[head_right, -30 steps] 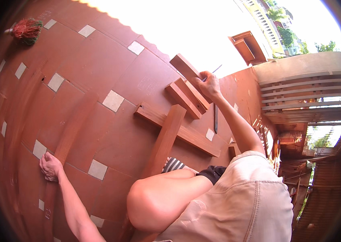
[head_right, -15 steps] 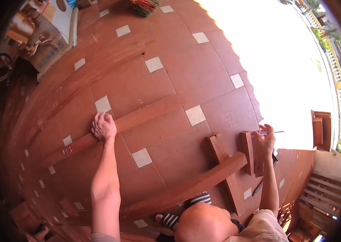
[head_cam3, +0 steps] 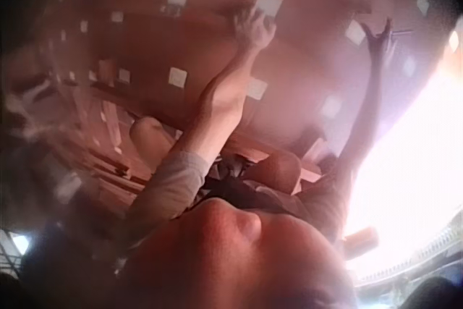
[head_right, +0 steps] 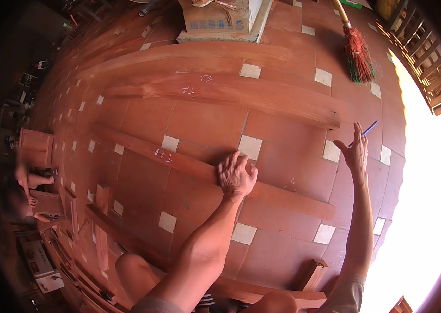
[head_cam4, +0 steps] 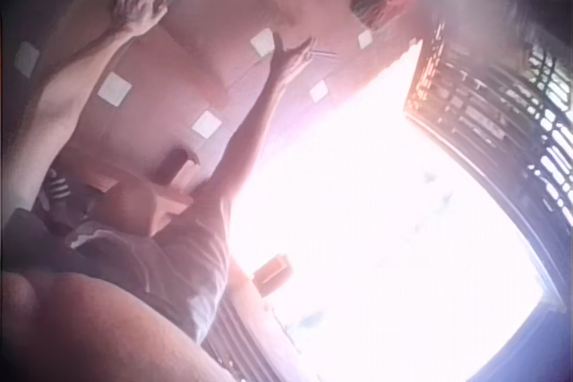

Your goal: The person sits on the floor and uses a try square and a pen to measure and mark lines on several wooden planks. They repeatedly position the square, draw lines, and write labels on the wood pieces.

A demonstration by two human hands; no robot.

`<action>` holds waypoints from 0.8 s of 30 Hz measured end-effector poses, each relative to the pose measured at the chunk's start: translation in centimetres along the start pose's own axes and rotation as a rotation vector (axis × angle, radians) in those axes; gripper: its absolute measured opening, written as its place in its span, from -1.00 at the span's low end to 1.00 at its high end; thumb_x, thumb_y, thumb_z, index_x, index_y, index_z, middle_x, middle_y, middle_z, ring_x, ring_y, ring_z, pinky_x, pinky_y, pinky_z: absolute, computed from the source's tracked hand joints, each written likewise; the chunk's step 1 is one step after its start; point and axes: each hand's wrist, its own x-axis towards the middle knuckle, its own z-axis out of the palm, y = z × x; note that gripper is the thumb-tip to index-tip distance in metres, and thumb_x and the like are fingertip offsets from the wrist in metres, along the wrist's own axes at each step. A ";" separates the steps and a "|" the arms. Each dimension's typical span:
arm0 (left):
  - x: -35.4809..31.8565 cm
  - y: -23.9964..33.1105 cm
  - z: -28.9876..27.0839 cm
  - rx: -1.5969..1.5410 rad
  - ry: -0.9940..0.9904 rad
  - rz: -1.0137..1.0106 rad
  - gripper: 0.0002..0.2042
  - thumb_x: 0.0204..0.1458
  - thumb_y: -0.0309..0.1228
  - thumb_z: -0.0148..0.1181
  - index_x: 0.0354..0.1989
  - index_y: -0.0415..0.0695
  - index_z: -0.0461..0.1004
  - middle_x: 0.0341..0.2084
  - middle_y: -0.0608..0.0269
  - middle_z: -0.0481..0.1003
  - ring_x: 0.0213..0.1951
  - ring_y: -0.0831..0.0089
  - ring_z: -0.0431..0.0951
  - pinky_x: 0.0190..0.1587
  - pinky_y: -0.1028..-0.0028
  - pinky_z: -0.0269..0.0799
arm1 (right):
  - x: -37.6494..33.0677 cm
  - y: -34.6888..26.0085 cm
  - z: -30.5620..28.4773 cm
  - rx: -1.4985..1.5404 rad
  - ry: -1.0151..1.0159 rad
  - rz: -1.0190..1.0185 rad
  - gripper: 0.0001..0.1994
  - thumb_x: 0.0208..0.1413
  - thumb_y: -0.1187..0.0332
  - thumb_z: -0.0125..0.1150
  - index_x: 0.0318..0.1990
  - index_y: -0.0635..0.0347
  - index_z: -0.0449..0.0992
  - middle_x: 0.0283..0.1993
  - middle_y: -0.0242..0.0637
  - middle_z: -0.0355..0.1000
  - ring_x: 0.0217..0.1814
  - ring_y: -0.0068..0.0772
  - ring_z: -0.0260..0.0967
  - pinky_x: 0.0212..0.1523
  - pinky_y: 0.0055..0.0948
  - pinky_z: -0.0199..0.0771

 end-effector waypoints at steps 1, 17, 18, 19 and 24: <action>0.1 0.4 0.1 -0.008 0.000 0.000 -0.61 0.14 -0.12 0.23 0.02 -0.06 0.72 0.27 0.12 0.52 0.31 0.14 0.47 0.36 0.01 0.26 | 2.3 0.8 1.5 0.082 0.022 0.113 0.02 0.07 -0.05 0.62 0.54 0.32 0.21 0.50 0.13 0.37 0.48 0.26 0.37 0.46 -0.01 0.40; 0.8 0.8 -0.4 -0.040 -0.083 -0.047 -0.61 0.13 -0.13 0.25 0.04 -0.06 0.66 0.25 0.12 0.53 0.26 0.16 0.49 0.36 -0.04 0.24 | 10.5 0.0 6.3 0.046 0.006 0.670 0.14 -0.18 -0.27 0.65 0.46 0.39 0.40 0.42 0.19 0.46 0.49 0.17 0.41 0.48 -0.04 0.40; 0.9 0.9 -0.4 -0.042 -0.088 -0.049 -0.61 0.13 -0.13 0.25 0.04 -0.06 0.66 0.25 0.12 0.53 0.27 0.15 0.49 0.37 -0.05 0.23 | 10.7 0.0 6.3 0.034 0.014 0.665 0.13 -0.18 -0.26 0.65 0.45 0.38 0.42 0.42 0.18 0.47 0.49 0.17 0.42 0.48 -0.03 0.40; 1.0 1.0 -0.2 -0.050 -0.085 -0.056 -0.62 0.13 -0.13 0.25 0.04 -0.06 0.66 0.25 0.13 0.53 0.28 0.16 0.49 0.38 -0.06 0.22 | 10.9 0.0 6.3 0.032 0.002 0.678 0.12 -0.18 -0.26 0.65 0.45 0.37 0.42 0.41 0.18 0.47 0.48 0.16 0.42 0.47 -0.03 0.41; 0.7 0.9 0.0 -0.044 -0.100 -0.084 -0.63 0.12 -0.16 0.24 0.05 -0.04 0.66 0.28 0.13 0.51 0.31 0.17 0.49 0.40 -0.09 0.21 | 10.8 -0.8 7.0 0.057 -0.014 0.661 0.06 -0.14 -0.22 0.64 0.44 0.33 0.46 0.35 0.16 0.53 0.43 0.16 0.48 0.42 -0.01 0.45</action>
